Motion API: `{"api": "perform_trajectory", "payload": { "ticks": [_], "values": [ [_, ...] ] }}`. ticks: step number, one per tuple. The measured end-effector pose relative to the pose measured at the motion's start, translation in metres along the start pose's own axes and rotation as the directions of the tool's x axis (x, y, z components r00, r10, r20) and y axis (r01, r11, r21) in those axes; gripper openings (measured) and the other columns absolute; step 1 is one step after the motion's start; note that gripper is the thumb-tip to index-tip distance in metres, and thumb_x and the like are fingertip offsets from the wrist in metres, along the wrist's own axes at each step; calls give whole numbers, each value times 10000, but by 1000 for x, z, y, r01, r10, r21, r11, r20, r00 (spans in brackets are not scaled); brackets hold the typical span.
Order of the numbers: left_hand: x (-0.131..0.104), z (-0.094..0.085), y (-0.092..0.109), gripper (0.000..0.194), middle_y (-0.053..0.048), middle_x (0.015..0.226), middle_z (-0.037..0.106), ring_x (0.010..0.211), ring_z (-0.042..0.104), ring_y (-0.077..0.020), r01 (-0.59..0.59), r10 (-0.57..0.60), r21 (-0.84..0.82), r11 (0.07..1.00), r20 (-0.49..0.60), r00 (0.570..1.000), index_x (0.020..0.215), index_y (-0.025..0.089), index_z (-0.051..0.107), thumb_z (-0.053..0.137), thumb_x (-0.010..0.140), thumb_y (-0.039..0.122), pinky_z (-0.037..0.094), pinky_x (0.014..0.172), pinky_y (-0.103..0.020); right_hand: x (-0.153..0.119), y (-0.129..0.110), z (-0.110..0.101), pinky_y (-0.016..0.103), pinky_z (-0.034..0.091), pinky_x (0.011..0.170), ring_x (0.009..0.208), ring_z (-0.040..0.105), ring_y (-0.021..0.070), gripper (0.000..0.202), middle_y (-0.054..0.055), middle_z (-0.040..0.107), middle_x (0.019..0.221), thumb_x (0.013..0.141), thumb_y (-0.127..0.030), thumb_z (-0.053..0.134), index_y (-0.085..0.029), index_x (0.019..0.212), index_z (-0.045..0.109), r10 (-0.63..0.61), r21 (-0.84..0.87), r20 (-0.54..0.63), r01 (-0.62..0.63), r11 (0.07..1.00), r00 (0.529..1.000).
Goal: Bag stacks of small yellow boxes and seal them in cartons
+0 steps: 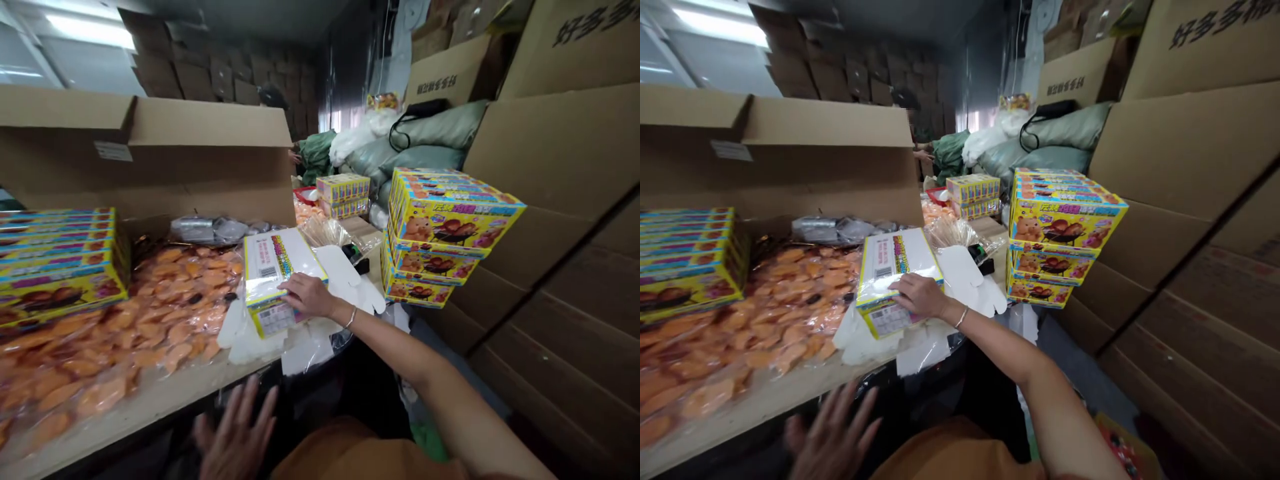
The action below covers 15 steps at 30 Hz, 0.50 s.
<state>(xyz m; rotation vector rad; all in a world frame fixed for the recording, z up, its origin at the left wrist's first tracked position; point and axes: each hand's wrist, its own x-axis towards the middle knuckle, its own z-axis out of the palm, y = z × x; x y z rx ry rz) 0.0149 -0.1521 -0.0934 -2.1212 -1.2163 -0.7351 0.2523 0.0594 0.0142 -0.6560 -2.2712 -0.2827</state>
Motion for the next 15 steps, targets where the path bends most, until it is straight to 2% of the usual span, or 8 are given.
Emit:
{"api": "perform_trajectory", "payload": {
  "ticks": [1, 3, 5, 7, 9, 12, 13, 15],
  "values": [
    [16, 11, 20, 643, -143, 1371, 641, 1233, 601, -363, -16, 17, -13, 1000, 59, 998, 1465, 359, 504, 561, 860, 148, 305, 1099, -676, 1, -1, 0, 278, 499, 852, 933, 614, 175, 193, 70, 684, 945, 1003, -289, 555, -171, 1008, 707, 17, -5, 13, -17, 1000, 1000],
    [51, 29, 51, 638, -162, 1388, 625, 1288, 561, -348, 37, -34, -29, 999, 99, 995, 1432, 308, 558, 491, 844, 73, 274, 1129, -671, 1, -3, 1, 273, 495, 824, 904, 609, 172, 192, 64, 674, 905, 1001, -276, 560, -182, 954, 719, 48, -15, 35, -48, 999, 998],
    [82, 42, 63, 565, -177, 1143, 730, 1136, 642, -333, 34, -29, -32, 999, 133, 991, 1359, 229, 630, 452, 859, 34, 355, 1094, -632, 0, -6, 0, 272, 480, 794, 868, 593, 173, 219, 57, 653, 849, 1007, -267, 548, -189, 913, 730, 60, -43, 43, -58, 997, 997],
    [99, 48, 61, 432, -136, 897, 743, 912, 686, -295, 6, 10, -83, 996, 190, 982, 1176, 198, 724, 453, 883, 35, 438, 1040, -571, -3, -9, -1, 283, 461, 775, 846, 576, 178, 241, 57, 641, 829, 1019, -254, 520, -191, 939, 738, 43, -94, 45, -39, 995, 998],
    [98, 49, 56, 363, -132, 930, 744, 918, 688, -287, -19, 53, -152, 988, 223, 973, 1093, 207, 745, 462, 913, 68, 464, 1017, -544, -6, -12, -3, 293, 442, 748, 814, 561, 178, 267, 58, 632, 818, 1032, -234, 482, -191, 970, 739, 7, -128, 46, -1, 992, 999],
    [73, 46, 57, 413, -148, 1218, 715, 1147, 655, -299, -77, 148, -272, 959, 253, 956, 1239, 239, 698, 436, 950, 103, 453, 1030, -524, -8, -12, -5, 307, 434, 739, 803, 545, 178, 288, 64, 621, 832, 1044, -223, 448, -194, 991, 729, -10, -122, 56, 16, 992, 998],
    [62, 45, 60, 426, -132, 1244, 711, 1167, 653, -281, -129, 228, -339, 932, 270, 936, 1267, 257, 684, 426, 959, 113, 457, 1023, -495, -8, -11, -4, 312, 436, 741, 808, 543, 179, 298, 64, 615, 832, 1049, -227, 435, -197, 994, 726, -6, -121, 64, 13, 993, 998],
    [43, 41, 65, 408, -70, 1175, 750, 1106, 684, -221, -243, 421, -498, 832, 283, 862, 1237, 311, 690, 420, 980, 145, 474, 978, -408, -9, -8, -2, 322, 436, 744, 818, 539, 180, 327, 62, 607, 834, 1061, -242, 400, -203, 1001, 719, 3, -136, 82, 8, 991, 997]
  ]
}}
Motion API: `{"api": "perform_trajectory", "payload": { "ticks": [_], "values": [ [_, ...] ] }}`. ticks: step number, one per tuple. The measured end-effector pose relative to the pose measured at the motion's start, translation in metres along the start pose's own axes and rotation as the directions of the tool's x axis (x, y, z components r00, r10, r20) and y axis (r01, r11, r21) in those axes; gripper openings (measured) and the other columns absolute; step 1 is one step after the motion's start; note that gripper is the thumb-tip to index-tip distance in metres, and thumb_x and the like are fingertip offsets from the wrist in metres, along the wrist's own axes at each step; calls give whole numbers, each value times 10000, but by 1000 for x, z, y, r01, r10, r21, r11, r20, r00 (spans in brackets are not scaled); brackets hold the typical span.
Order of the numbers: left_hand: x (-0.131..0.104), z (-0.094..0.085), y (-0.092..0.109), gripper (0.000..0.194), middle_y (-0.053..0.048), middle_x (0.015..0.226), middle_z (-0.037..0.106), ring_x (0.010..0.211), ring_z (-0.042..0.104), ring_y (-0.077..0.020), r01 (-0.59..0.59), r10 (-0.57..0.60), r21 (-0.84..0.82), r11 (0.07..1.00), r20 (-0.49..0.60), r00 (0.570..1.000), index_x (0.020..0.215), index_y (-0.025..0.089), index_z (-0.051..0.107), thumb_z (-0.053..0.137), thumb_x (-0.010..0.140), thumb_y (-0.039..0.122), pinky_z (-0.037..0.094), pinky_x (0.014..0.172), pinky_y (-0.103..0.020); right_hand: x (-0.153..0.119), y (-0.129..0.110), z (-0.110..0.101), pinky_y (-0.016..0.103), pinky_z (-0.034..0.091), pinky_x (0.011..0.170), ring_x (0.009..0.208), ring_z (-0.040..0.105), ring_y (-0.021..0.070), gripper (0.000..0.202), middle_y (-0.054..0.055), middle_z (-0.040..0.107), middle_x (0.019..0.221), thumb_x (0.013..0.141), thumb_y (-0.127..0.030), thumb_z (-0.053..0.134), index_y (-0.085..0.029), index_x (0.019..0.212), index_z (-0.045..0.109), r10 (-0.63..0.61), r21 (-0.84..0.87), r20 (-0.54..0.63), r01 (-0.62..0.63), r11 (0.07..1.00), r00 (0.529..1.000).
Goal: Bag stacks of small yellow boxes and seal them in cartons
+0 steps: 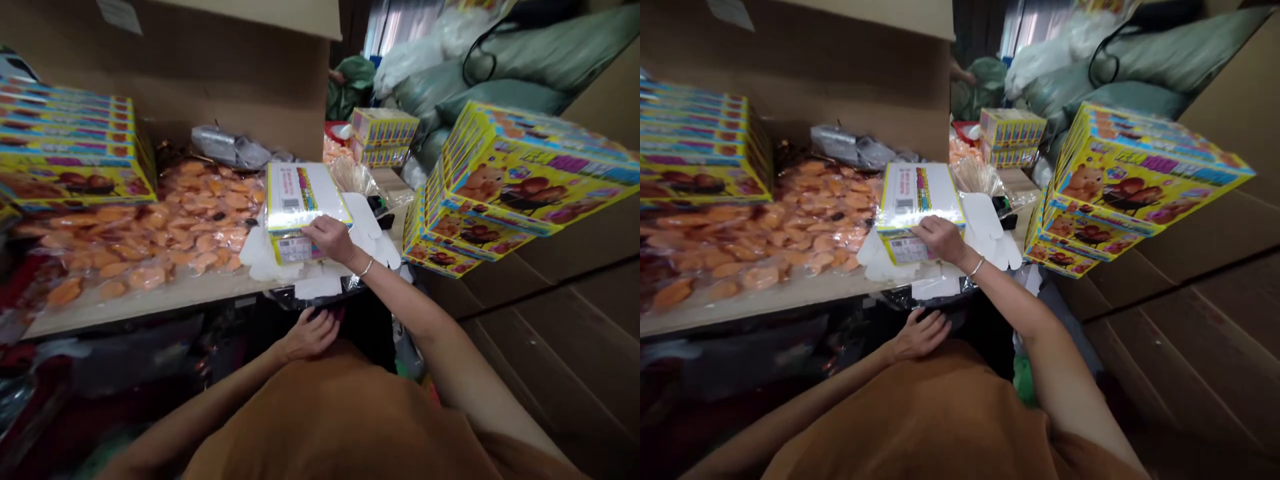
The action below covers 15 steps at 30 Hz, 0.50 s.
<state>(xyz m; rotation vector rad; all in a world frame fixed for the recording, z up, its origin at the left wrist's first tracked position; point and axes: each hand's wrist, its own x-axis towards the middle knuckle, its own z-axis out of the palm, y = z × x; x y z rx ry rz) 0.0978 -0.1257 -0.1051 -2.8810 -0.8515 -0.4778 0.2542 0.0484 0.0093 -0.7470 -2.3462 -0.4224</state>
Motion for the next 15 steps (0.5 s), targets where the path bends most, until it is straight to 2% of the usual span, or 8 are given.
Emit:
{"api": "perform_trajectory", "payload": {
  "ticks": [2, 3, 5, 7, 9, 12, 13, 15],
  "values": [
    [-8, 3, 6, 382, -22, 1102, 774, 1042, 700, -185, -87, 90, -81, 993, 33, 995, 1200, 366, 694, 428, 997, 181, 474, 934, -364, 0, 2, 3, 328, 433, 741, 823, 534, 181, 352, 59, 599, 834, 1071, -256, 371, -208, 995, 712, 1, -18, 7, -1, 1000, 1000],
    [-9, 2, 8, 388, -24, 1134, 767, 1066, 693, -193, -45, 46, -80, 996, 13, 999, 1227, 382, 679, 432, 1000, 187, 464, 947, -379, 0, 2, 4, 330, 431, 740, 824, 532, 181, 358, 58, 594, 835, 1074, -262, 363, -209, 991, 708, 2, -23, 5, -2, 1000, 1000],
    [-1, -1, 7, 449, -78, 1306, 696, 1204, 636, -251, 167, -168, -21, 986, -72, 983, 1345, 374, 613, 421, 997, 166, 414, 1020, -474, 2, 2, 5, 332, 429, 740, 823, 530, 180, 365, 55, 584, 834, 1076, -276, 359, -207, 974, 703, 0, -25, -5, 0, 1000, 1000],
    [13, -4, 3, 524, -146, 1460, 571, 1331, 542, -308, 364, -357, 31, 931, -131, 925, 1448, 309, 531, 381, 985, 116, 345, 1069, -563, 3, 1, 4, 334, 426, 742, 822, 530, 181, 374, 53, 576, 828, 1077, -289, 356, -204, 954, 699, 4, -25, -13, -5, 1000, 1000],
    [26, -7, -3, 539, -193, 1447, 570, 1317, 545, -327, 448, -438, 70, 891, -127, 890, 1452, 223, 527, 344, 969, 68, 349, 1042, -564, 4, 0, 2, 335, 425, 742, 826, 533, 184, 375, 54, 581, 830, 1077, -292, 354, -204, 951, 696, 15, -19, -13, -15, 1000, 1000],
    [35, -11, -16, 413, -171, 1105, 741, 1050, 665, -288, 424, -414, 120, 898, -103, 905, 1247, 163, 665, 366, 975, 78, 401, 924, -473, 2, 1, 0, 336, 427, 735, 826, 543, 188, 354, 62, 613, 848, 1073, -271, 364, -201, 969, 695, 16, -9, -9, -16, 1000, 1000],
    [36, -13, -22, 361, -141, 1004, 756, 976, 674, -266, 394, -377, 140, 908, -132, 917, 1158, 174, 695, 388, 983, 97, 401, 892, -445, 0, 1, 1, 337, 433, 735, 826, 551, 188, 338, 67, 630, 865, 1070, -255, 375, -197, 984, 697, -8, -13, -10, 8, 1000, 1000],
    [35, -22, -35, 283, -96, 967, 760, 956, 674, -238, 348, -290, 204, 915, -269, 918, 1032, 211, 706, 437, 993, 132, 382, 880, -416, -4, 1, 3, 336, 449, 732, 818, 572, 185, 297, 74, 659, 889, 1059, -220, 405, -185, 1024, 698, -100, -39, -33, 99, 994, 994]
  ]
}}
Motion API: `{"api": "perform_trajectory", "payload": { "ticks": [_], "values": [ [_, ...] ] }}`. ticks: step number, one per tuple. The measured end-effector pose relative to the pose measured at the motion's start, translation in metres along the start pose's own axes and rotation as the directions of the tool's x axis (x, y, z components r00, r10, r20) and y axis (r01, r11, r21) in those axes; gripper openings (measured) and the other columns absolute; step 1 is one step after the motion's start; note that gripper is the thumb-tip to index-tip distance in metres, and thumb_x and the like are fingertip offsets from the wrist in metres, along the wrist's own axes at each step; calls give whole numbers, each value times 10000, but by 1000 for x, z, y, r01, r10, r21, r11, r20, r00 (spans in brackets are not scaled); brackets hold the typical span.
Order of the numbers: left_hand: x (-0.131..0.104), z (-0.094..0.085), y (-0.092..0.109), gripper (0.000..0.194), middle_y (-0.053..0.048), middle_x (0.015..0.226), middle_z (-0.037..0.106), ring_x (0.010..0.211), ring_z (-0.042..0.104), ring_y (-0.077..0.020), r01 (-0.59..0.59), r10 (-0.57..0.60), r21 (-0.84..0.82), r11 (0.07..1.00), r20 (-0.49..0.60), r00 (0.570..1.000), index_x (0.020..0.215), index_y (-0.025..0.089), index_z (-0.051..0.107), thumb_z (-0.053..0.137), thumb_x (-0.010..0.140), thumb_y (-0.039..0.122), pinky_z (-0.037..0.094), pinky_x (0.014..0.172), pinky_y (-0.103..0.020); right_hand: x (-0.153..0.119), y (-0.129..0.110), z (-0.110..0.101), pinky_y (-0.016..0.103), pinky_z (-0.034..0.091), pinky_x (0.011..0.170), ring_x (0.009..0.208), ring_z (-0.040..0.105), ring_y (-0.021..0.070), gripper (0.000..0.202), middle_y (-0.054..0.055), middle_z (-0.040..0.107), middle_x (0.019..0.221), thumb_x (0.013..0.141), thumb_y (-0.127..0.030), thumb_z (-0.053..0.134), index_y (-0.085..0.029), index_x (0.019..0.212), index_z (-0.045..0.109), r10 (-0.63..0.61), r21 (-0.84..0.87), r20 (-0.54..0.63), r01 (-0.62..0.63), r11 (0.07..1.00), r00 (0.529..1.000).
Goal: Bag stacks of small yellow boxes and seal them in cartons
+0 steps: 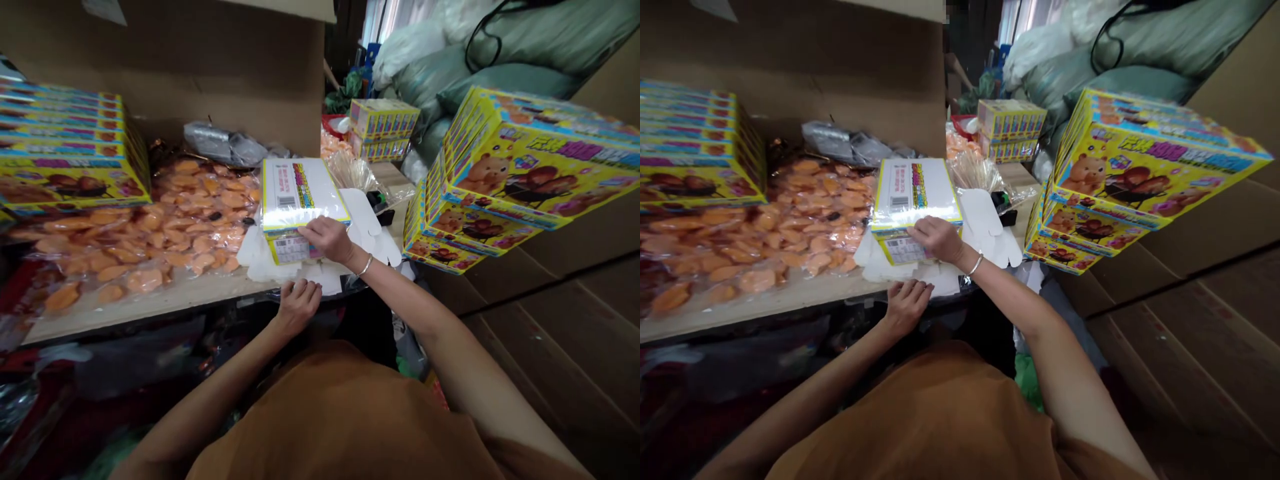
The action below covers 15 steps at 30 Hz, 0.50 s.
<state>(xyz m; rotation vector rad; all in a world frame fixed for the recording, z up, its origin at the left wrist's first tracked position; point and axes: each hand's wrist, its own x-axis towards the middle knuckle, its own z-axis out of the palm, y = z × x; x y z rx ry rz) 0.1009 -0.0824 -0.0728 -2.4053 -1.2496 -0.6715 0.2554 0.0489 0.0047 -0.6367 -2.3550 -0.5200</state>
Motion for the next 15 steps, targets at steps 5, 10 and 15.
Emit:
{"api": "perform_trajectory", "payload": {
  "ticks": [5, 10, 15],
  "values": [
    [24, -17, -40, 158, -72, 1083, 756, 1069, 652, -217, -13, 87, 177, 984, -415, 906, 1026, 233, 669, 554, 971, 141, 338, 952, -406, -3, -10, 12, 301, 487, 698, 766, 601, 155, 206, 61, 684, 857, 1025, -153, 484, -135, 1046, 688, -273, -85, -126, 264, 961, 954],
    [40, -24, -59, 128, -83, 1095, 756, 1113, 649, -222, -101, 191, 198, 975, -515, 836, 991, 221, 669, 616, 932, 120, 326, 1036, -417, 0, -14, 13, 284, 461, 651, 713, 583, 141, 205, 35, 639, 757, 1021, -166, 510, -135, 890, 665, -272, -110, -99, 261, 959, 957],
    [51, -26, -69, 144, -91, 1138, 747, 1155, 662, -265, -168, 241, 196, 966, -453, 859, 945, 196, 651, 545, 958, 98, 320, 1122, -515, 0, -12, 3, 291, 401, 620, 692, 554, 140, 281, 15, 596, 706, 1032, -163, 471, -161, 809, 643, -245, -116, -70, 236, 965, 967]
  ]
}}
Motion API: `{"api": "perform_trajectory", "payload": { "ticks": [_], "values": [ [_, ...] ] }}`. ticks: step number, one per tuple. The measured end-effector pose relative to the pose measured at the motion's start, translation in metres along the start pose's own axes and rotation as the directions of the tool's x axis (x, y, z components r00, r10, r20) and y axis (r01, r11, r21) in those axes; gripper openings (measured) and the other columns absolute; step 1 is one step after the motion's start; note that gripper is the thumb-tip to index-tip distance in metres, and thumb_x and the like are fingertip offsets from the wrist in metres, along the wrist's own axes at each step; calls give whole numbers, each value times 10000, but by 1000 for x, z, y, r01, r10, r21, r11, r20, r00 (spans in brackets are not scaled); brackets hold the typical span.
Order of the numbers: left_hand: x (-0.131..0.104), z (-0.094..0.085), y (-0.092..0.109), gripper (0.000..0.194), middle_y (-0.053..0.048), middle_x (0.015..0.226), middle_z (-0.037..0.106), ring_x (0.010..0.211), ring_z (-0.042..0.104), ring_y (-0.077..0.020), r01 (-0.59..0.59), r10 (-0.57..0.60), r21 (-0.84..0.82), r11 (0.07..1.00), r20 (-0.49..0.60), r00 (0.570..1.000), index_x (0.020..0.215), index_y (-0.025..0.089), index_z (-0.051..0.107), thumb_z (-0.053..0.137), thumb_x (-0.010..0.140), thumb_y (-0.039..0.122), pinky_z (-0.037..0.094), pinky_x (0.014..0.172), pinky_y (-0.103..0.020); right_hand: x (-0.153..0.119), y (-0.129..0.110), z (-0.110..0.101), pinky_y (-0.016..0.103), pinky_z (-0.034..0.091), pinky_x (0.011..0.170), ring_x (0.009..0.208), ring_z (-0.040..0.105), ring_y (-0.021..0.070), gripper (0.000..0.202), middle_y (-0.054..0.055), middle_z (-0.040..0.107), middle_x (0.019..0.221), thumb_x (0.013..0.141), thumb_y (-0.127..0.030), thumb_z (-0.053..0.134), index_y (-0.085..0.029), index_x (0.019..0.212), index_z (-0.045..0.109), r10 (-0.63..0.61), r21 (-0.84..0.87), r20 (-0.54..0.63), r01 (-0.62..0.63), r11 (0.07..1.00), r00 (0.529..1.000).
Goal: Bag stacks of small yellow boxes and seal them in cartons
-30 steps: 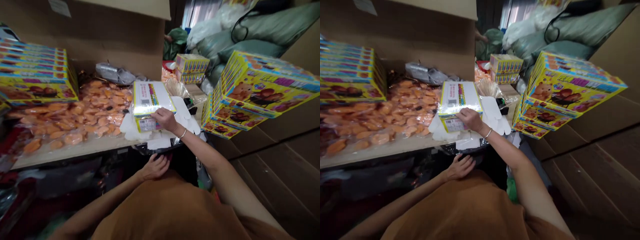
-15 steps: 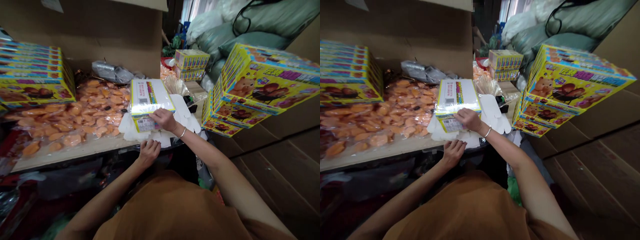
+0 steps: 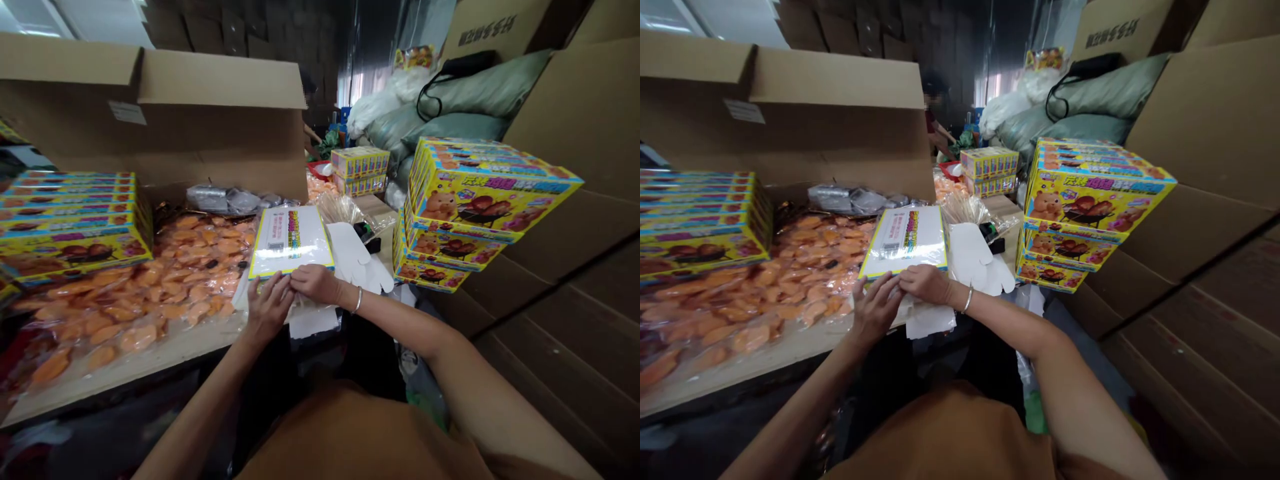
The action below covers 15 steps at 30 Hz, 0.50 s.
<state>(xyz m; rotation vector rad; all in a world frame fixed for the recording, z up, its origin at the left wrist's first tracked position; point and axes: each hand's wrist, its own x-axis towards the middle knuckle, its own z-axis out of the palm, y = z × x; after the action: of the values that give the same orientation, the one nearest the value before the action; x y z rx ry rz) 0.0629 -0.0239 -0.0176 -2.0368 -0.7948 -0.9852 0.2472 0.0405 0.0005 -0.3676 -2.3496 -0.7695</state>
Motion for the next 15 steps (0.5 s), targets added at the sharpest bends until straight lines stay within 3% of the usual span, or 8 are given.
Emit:
{"api": "perform_trajectory", "payload": {
  "ticks": [2, 4, 8, 13, 15],
  "values": [
    [2, 3, -6, 184, -86, 1105, 748, 1178, 654, -271, -27, 28, -22, 999, 33, 999, 965, 193, 659, 506, 971, 91, 327, 1136, -538, 0, 2, -3, 300, 385, 633, 705, 547, 143, 299, 18, 603, 722, 1039, -161, 449, -164, 820, 653, 9, 1, 7, -9, 1000, 1000],
    [3, 7, -12, 214, -87, 1069, 742, 1203, 637, -263, -63, 67, -59, 996, 68, 995, 965, 188, 673, 483, 977, 90, 404, 1100, -482, 1, 4, -4, 314, 374, 663, 719, 538, 148, 303, 19, 608, 730, 1046, -173, 437, -165, 848, 667, 11, 8, 15, -11, 1000, 1000],
    [7, 12, -19, 229, -102, 1074, 718, 1063, 656, -232, -37, 41, -39, 999, 120, 992, 920, 183, 697, 484, 989, 134, 515, 916, -366, 3, 11, -6, 332, 361, 735, 736, 521, 154, 302, 17, 619, 739, 1054, -201, 433, -172, 889, 684, 39, 52, 46, -42, 998, 998],
    [20, 12, -23, 201, -95, 1036, 732, 805, 586, -211, -9, 14, -51, 999, 113, 993, 804, 188, 672, 557, 964, 146, 480, 733, -349, -9, 6, -31, 360, 386, 870, 805, 564, 171, 263, 32, 689, 844, 1041, -227, 445, -197, 978, 698, 142, 124, 135, -159, 979, 981],
    [25, 13, -26, 183, -84, 968, 736, 773, 564, -210, -29, 36, -86, 996, 85, 996, 773, 187, 650, 595, 939, 133, 466, 709, -344, -19, -11, -43, 403, 387, 954, 866, 590, 197, 254, 52, 712, 923, 1011, -365, 509, -191, 1051, 690, 255, 138, 137, -273, 952, 957]
  ]
}}
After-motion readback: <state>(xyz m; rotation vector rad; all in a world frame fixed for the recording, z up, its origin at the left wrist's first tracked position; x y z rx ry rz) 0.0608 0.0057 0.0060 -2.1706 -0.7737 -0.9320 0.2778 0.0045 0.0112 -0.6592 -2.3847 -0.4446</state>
